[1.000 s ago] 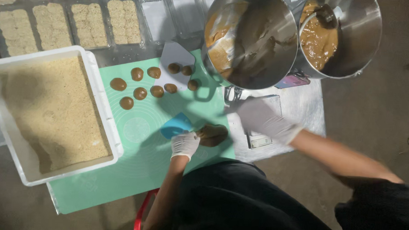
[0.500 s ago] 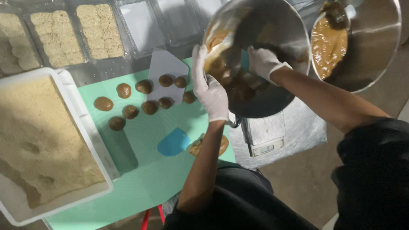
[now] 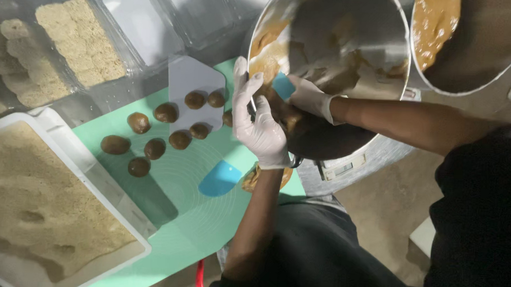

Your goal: The person shapes brown dough into balls on a green silicone mat, weighs portions on a digital scale, and uses a blue scraper to transfer dough from a metal bowl. The person also rolls dough balls in a tray of crumbs.

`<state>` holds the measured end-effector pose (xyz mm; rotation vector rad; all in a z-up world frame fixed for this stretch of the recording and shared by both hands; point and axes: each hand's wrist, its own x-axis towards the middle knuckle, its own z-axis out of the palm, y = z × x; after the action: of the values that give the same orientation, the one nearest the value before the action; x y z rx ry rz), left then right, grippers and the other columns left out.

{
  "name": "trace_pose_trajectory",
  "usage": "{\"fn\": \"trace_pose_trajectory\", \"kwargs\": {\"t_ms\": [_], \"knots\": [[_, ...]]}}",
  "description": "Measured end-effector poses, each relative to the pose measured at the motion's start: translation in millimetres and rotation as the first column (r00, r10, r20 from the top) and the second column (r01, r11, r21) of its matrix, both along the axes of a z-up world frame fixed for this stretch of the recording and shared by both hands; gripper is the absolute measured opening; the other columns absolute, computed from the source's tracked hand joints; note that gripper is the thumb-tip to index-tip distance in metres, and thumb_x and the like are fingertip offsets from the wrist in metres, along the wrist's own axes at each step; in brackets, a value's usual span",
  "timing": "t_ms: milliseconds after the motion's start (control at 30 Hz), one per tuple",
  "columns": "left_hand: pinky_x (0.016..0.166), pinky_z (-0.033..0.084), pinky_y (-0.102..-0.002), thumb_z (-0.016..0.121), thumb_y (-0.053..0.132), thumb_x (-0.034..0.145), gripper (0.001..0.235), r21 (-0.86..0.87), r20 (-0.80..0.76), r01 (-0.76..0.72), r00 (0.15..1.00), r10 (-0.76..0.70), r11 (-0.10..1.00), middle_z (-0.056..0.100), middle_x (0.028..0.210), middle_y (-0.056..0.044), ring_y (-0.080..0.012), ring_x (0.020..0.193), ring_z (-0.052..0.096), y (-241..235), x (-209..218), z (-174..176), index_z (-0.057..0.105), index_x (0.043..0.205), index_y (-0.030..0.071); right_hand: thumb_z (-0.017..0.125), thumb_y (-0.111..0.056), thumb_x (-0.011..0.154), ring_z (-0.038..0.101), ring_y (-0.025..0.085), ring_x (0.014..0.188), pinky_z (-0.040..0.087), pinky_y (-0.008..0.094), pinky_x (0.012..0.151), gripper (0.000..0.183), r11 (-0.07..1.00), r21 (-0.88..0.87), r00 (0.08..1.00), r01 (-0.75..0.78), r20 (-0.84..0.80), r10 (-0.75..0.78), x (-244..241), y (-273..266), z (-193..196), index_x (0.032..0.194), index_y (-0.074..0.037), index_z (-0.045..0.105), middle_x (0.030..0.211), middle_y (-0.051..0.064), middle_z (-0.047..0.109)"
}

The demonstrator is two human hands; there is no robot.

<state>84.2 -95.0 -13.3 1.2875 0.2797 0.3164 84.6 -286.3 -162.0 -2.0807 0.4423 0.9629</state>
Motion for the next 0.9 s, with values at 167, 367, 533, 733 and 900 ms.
{"fn": "trace_pose_trajectory", "kwargs": {"t_ms": [167,367,533,733,900], "knots": [[0.132,0.034,-0.043,0.044,-0.023,0.093,0.048,-0.041,-0.011,0.003,1.0,-0.003,0.999,0.052,0.153,-0.02,-0.0297,0.149,0.047,0,-1,4,0.061,0.132,-0.002,0.071,-0.006,0.083,0.067,0.016,0.106,0.056,0.029,0.089,0.061,0.877,0.396,0.944,0.271,-0.286,-0.162,3,20,24,0.14,-0.011,0.052,0.117,0.004,0.069],[0.129,0.038,-0.041,0.052,-0.022,0.096,0.043,0.029,-0.039,-0.001,0.999,0.002,1.0,0.053,0.153,-0.017,-0.0283,0.148,0.049,1,3,9,0.062,0.131,0.001,0.06,0.001,0.083,0.06,0.015,0.088,0.051,0.031,0.071,0.069,0.76,0.426,0.783,0.49,-0.598,-0.17,-1,22,30,0.147,-0.022,0.047,0.101,0.003,0.062],[0.131,0.041,-0.04,0.052,-0.015,0.101,0.037,0.173,-0.079,0.051,0.996,-0.038,0.984,0.054,0.154,-0.016,-0.0265,0.15,0.051,4,0,15,0.06,0.133,0.001,0.06,-0.005,0.092,0.064,0.015,0.109,0.055,0.03,0.092,0.046,0.813,0.442,0.849,0.38,-0.516,-0.117,-1,1,84,0.138,-0.006,0.057,0.121,0.006,0.067],[0.127,0.041,-0.036,0.042,0.014,0.12,0.029,0.047,0.03,-0.041,0.999,0.039,0.998,0.061,0.145,-0.011,-0.0221,0.141,0.055,-1,0,-8,0.06,0.138,-0.001,0.067,-0.001,0.087,0.067,0.018,0.111,0.056,0.036,0.098,0.047,0.347,0.713,0.791,0.609,-0.521,-0.32,-9,5,186,0.133,-0.009,0.059,0.123,0.006,0.068],[0.128,0.04,-0.04,0.049,0.025,0.116,0.043,-0.304,0.038,-0.028,0.998,0.042,0.952,0.055,0.152,-0.015,-0.0255,0.143,0.052,-1,2,-2,0.052,0.149,-0.002,0.072,-0.016,0.096,0.072,0.017,0.1,0.059,0.036,0.09,0.023,0.563,0.717,0.832,0.41,-0.042,-0.553,-9,-8,352,0.118,-0.008,0.069,0.112,0.004,0.074]]}}
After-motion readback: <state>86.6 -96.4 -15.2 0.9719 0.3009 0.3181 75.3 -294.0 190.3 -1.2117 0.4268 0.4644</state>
